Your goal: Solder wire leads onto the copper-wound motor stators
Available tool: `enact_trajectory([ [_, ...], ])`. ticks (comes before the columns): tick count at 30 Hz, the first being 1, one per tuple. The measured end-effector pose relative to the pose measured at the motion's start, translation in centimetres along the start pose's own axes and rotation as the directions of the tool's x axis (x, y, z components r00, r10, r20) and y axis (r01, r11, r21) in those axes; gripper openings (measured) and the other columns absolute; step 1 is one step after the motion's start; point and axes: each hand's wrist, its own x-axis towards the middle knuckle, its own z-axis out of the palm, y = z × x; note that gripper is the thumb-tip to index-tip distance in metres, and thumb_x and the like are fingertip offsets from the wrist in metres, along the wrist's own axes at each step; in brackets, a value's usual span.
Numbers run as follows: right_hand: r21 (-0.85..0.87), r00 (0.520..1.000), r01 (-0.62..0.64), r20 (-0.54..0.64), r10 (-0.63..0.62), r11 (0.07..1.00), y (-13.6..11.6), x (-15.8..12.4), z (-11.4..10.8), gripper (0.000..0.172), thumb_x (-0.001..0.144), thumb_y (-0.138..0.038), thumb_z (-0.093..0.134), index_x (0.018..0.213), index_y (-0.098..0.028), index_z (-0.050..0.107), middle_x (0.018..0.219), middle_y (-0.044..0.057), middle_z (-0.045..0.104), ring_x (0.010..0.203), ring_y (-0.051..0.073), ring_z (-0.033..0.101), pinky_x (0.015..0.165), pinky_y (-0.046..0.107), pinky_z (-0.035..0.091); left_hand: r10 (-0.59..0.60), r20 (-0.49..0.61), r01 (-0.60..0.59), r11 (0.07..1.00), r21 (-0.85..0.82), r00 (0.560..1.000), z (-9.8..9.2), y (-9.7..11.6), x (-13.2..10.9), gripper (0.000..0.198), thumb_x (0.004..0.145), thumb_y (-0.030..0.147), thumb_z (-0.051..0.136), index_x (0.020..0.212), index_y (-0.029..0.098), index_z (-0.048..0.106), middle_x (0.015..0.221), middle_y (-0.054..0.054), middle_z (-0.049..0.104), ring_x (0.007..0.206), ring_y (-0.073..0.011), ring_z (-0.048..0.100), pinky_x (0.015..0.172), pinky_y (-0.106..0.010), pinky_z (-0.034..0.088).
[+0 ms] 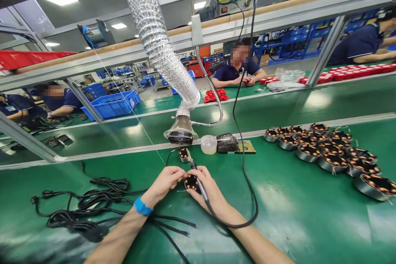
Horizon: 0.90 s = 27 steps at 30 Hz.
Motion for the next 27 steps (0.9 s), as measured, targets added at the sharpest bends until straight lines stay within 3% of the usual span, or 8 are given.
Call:
enact_trajectory([
  [4,-0.051,1.000,0.003,-0.016,-0.004,0.999,0.1,-0.1,0.1,0.042,0.088,-0.020,0.068,0.128,-0.028,0.059,0.125,0.007,0.056,0.109,0.022,0.068,0.096,0.036,0.059,0.093,-0.034,-0.083,0.968,0.238,0.995,-1.4,0.4,-1.2,0.058,0.091,0.066,0.057,0.079,0.012,0.076,0.070,-0.003,0.064,0.055,-0.0102,0.042,0.054,-0.025,0.032],
  [9,-0.097,0.999,-0.002,-0.032,-0.001,0.995,0.6,-0.2,0.2,0.041,0.090,-0.026,0.069,0.129,-0.029,0.058,0.128,0.007,0.056,0.115,0.023,0.069,0.099,0.036,0.059,0.053,0.291,-0.179,0.887,0.427,0.955,-3.3,0.9,-2.5,0.038,0.079,0.052,0.078,0.094,0.017,0.085,0.082,-0.004,0.072,0.074,-0.0169,0.058,0.068,-0.026,0.043],
  [12,-0.120,0.998,-0.007,-0.069,-0.001,0.993,1.4,-0.2,0.5,0.038,0.091,-0.029,0.069,0.128,-0.030,0.061,0.128,0.007,0.058,0.116,0.023,0.069,0.098,0.036,0.060,0.031,0.375,-0.152,0.943,0.297,0.927,-2.9,0.8,-2.4,0.035,0.086,0.049,0.072,0.089,0.016,0.085,0.076,-0.004,0.069,0.067,-0.0134,0.054,0.065,-0.025,0.041],
  [16,-0.146,0.995,0.040,-0.088,-0.053,0.989,2.9,0.1,1.0,0.036,0.093,-0.034,0.067,0.129,-0.034,0.060,0.125,0.006,0.060,0.111,0.023,0.072,0.095,0.036,0.062,-0.136,0.302,0.163,0.985,-0.065,0.943,-1.7,0.1,-1.8,0.032,0.083,0.043,0.073,0.088,0.013,0.082,0.066,-0.001,0.059,0.047,-0.0049,0.023,0.047,-0.025,0.015],
  [19,-0.170,0.991,0.041,-0.118,-0.061,0.985,3.4,0.3,1.3,0.034,0.094,-0.038,0.066,0.127,-0.035,0.060,0.123,0.006,0.060,0.108,0.024,0.073,0.090,0.037,0.063,-0.220,0.287,0.278,0.943,-0.181,0.932,-1.2,-0.2,-1.6,0.035,0.088,0.043,0.068,0.091,0.011,0.082,0.064,-0.001,0.056,0.046,-0.0045,0.014,0.046,-0.027,0.010],
  [23,-0.214,0.989,0.034,-0.133,-0.063,0.976,3.0,0.5,1.0,0.033,0.093,-0.042,0.066,0.126,-0.034,0.061,0.122,0.007,0.060,0.107,0.025,0.072,0.092,0.040,0.062,-0.071,0.148,0.041,0.979,0.198,0.986,-2.9,0.8,-2.1,0.047,0.096,0.051,0.059,0.092,0.012,0.084,0.060,-0.002,0.059,0.047,-0.0084,0.031,0.048,-0.027,0.025],
  [25,-0.223,0.990,0.029,-0.126,-0.059,0.974,2.7,0.6,0.7,0.034,0.094,-0.041,0.065,0.127,-0.033,0.060,0.123,0.007,0.060,0.108,0.025,0.071,0.093,0.040,0.061,0.080,0.161,-0.150,0.857,0.494,0.984,-5.0,1.7,-2.8,0.033,0.092,0.041,0.067,0.082,0.014,0.084,0.065,-0.004,0.067,0.057,-0.0124,0.049,0.057,-0.027,0.036],
  [27,-0.235,0.989,0.021,-0.139,-0.054,0.972,2.7,0.7,0.4,0.034,0.095,-0.041,0.064,0.127,-0.033,0.059,0.124,0.007,0.060,0.111,0.025,0.070,0.094,0.040,0.060,0.109,0.282,-0.278,0.683,0.675,0.953,-7.6,2.6,-3.6,0.018,0.087,0.030,0.074,0.077,0.018,0.084,0.073,-0.004,0.074,0.067,-0.0154,0.060,0.066,-0.026,0.041],
])
